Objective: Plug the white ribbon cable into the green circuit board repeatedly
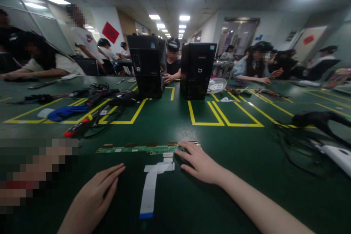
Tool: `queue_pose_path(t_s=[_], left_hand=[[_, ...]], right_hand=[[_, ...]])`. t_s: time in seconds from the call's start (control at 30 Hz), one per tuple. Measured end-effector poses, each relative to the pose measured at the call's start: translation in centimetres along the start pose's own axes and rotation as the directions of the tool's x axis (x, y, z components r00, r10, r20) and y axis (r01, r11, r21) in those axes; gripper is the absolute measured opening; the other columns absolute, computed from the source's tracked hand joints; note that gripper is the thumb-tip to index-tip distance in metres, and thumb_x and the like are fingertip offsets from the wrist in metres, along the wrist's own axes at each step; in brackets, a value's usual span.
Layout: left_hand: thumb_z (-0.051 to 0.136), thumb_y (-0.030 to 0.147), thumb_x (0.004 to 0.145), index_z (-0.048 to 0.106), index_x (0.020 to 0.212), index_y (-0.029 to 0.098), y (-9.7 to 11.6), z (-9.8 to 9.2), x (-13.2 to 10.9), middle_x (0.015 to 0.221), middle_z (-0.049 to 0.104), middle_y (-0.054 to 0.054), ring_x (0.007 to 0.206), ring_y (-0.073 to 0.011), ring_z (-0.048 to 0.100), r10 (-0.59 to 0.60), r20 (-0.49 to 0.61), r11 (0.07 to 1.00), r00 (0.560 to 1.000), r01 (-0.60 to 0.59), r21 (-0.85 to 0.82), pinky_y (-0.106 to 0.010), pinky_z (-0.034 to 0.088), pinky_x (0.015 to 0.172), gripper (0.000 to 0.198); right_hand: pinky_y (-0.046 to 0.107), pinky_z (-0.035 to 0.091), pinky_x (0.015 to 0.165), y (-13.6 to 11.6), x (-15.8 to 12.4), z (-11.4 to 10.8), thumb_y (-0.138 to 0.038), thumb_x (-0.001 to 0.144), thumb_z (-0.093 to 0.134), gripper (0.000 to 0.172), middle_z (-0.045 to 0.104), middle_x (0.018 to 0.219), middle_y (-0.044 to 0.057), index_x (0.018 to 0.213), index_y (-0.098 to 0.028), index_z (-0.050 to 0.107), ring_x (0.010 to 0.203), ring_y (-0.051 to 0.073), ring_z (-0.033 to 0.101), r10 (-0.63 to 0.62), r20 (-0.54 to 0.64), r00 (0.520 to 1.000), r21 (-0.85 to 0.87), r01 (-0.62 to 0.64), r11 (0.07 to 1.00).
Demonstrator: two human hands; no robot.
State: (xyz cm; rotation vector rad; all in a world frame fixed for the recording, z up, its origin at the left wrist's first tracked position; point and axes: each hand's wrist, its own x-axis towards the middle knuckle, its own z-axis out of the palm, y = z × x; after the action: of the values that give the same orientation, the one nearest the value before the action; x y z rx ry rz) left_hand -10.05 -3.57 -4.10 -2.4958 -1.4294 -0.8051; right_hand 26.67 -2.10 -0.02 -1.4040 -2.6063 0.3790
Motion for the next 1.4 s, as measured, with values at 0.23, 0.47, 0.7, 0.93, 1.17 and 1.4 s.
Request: queue_pose_path(t_s=[0.23, 0.47, 0.7, 0.93, 1.17, 1.4], left_hand=[[0.043, 0.033, 0.096, 0.066, 0.121, 0.023, -0.1, 0.7, 0.5, 0.122, 0.069, -0.007, 0.109, -0.0244, 0.066, 0.005, 0.095, 0.998, 0.995, 0.001, -0.064, -0.043, 0.056, 0.092, 0.035], [0.043, 0.034, 0.096, 0.067, 0.12, 0.023, -0.2, 0.9, 0.3, 0.119, 0.07, -0.007, 0.108, -0.0248, 0.066, -0.016, 0.088, 0.995, 0.996, 0.025, -0.101, -0.043, 0.056, 0.092, 0.036], [0.041, 0.034, 0.097, 0.067, 0.119, 0.022, -0.4, 1.1, 0.3, 0.12, 0.069, -0.007, 0.109, -0.0248, 0.065, -0.021, 0.095, 0.994, 0.995, 0.031, -0.104, -0.045, 0.056, 0.092, 0.037], [0.041, 0.036, 0.097, 0.067, 0.121, 0.023, -0.7, 1.6, 0.1, 0.123, 0.068, -0.006, 0.111, -0.0254, 0.064, -0.024, 0.111, 0.995, 0.993, 0.035, -0.092, -0.046, 0.055, 0.093, 0.037], [0.039, 0.038, 0.097, 0.065, 0.123, 0.023, -0.9, 1.6, -0.1, 0.125, 0.067, -0.007, 0.113, -0.0255, 0.064, -0.045, 0.147, 0.994, 0.988, 0.059, -0.096, -0.047, 0.054, 0.095, 0.04], [0.039, 0.038, 0.098, 0.065, 0.123, 0.022, -0.6, 1.4, 0.0, 0.125, 0.067, -0.007, 0.112, -0.0255, 0.063, -0.051, 0.144, 0.992, 0.988, 0.067, -0.109, -0.047, 0.054, 0.095, 0.04]], right_hand=[[0.054, 0.021, 0.117, -1.6, 0.7, 0.3, -0.048, 0.099, 0.042, 0.05, 0.023, 0.16, 0.006, 0.146, -0.032, 0.041, 0.147, 0.029, 0.016, -0.123, -0.022, 0.992, 0.067, 0.124, 0.99], [0.057, 0.016, 0.118, -2.1, 1.0, 0.2, -0.057, 0.096, 0.042, 0.056, 0.023, 0.16, 0.006, 0.148, -0.035, 0.037, 0.148, 0.03, 0.012, -0.109, 0.064, 0.992, 0.059, 0.106, 0.993], [0.058, 0.016, 0.118, -2.2, 0.2, 0.0, -0.058, 0.097, 0.041, 0.056, 0.022, 0.161, 0.004, 0.149, -0.039, 0.032, 0.147, 0.029, 0.016, -0.045, 0.105, 0.993, 0.055, 0.04, 0.998], [0.057, 0.023, 0.116, -1.7, -4.1, -0.8, -0.058, 0.097, 0.039, 0.055, 0.025, 0.16, 0.005, 0.148, -0.039, 0.035, 0.146, 0.03, 0.022, 0.143, 0.103, 0.984, 0.008, -0.145, 0.989], [0.058, 0.033, 0.111, 1.1, -10.6, 0.6, -0.06, 0.096, 0.035, 0.056, 0.034, 0.155, 0.007, 0.145, -0.034, 0.042, 0.14, 0.033, 0.035, 0.425, -0.074, 0.902, -0.075, -0.43, 0.9], [0.054, 0.038, 0.109, 4.6, -15.7, 2.0, -0.063, 0.093, 0.027, 0.065, 0.043, 0.149, 0.011, 0.143, -0.026, 0.048, 0.134, 0.03, 0.045, 0.58, -0.264, 0.77, -0.094, -0.619, 0.78]])
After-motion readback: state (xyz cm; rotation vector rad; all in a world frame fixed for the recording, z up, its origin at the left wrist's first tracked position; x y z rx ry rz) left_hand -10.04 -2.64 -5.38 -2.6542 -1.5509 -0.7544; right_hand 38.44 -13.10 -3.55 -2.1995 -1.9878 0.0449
